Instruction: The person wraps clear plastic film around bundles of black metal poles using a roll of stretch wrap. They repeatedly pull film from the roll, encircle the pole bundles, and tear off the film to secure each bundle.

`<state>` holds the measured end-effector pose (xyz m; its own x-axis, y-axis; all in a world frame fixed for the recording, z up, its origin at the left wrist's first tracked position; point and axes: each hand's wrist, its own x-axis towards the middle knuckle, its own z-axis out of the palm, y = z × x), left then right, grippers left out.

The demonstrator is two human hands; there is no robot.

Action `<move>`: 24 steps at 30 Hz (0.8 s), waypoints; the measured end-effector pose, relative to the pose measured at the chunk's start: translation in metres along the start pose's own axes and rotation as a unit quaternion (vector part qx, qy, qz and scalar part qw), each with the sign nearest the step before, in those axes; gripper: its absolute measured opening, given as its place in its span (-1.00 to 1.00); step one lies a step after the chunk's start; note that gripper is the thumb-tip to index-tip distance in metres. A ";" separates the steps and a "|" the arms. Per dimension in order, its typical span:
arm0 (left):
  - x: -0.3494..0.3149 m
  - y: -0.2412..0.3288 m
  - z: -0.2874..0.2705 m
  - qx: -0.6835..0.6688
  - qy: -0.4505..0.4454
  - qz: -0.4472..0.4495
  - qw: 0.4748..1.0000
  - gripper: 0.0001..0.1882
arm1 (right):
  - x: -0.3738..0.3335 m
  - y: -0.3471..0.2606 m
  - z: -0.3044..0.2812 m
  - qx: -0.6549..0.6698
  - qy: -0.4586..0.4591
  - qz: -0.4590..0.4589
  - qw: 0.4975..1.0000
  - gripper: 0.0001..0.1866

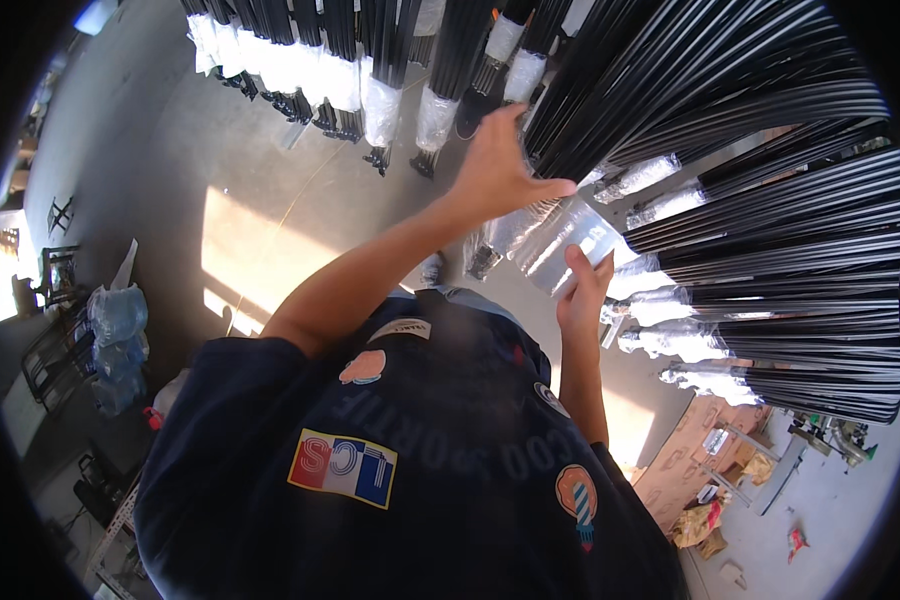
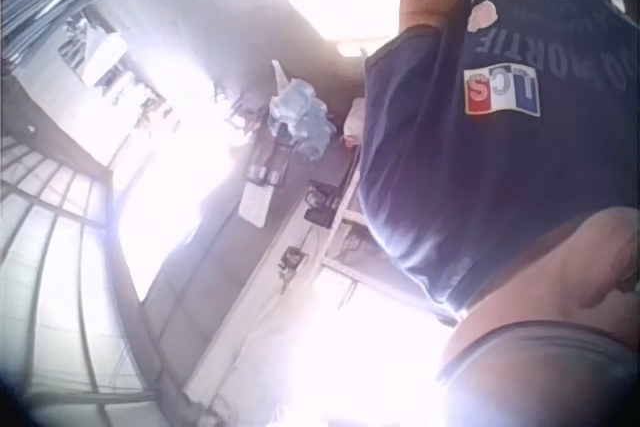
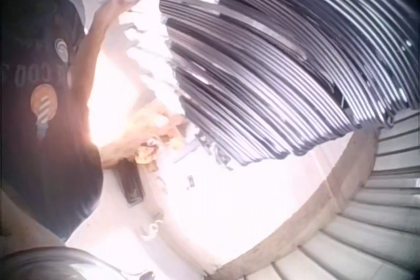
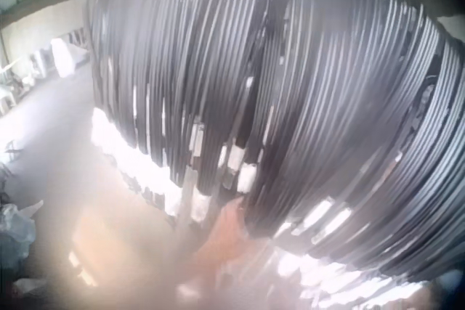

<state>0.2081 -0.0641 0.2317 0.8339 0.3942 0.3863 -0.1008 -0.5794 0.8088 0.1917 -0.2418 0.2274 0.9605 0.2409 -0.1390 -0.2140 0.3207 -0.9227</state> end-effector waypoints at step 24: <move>0.010 -0.021 -0.023 -0.165 -0.139 -0.113 0.970 -0.36 | 0.190 0.124 -0.027 -0.058 -0.205 0.108 0.971 -0.45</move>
<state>0.2063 -0.0319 0.2291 0.9644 0.2500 0.0858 -0.0290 -0.2224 0.9745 0.3527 -0.1807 0.0766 0.7396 0.6425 -0.2003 -0.3575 0.1229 -0.9258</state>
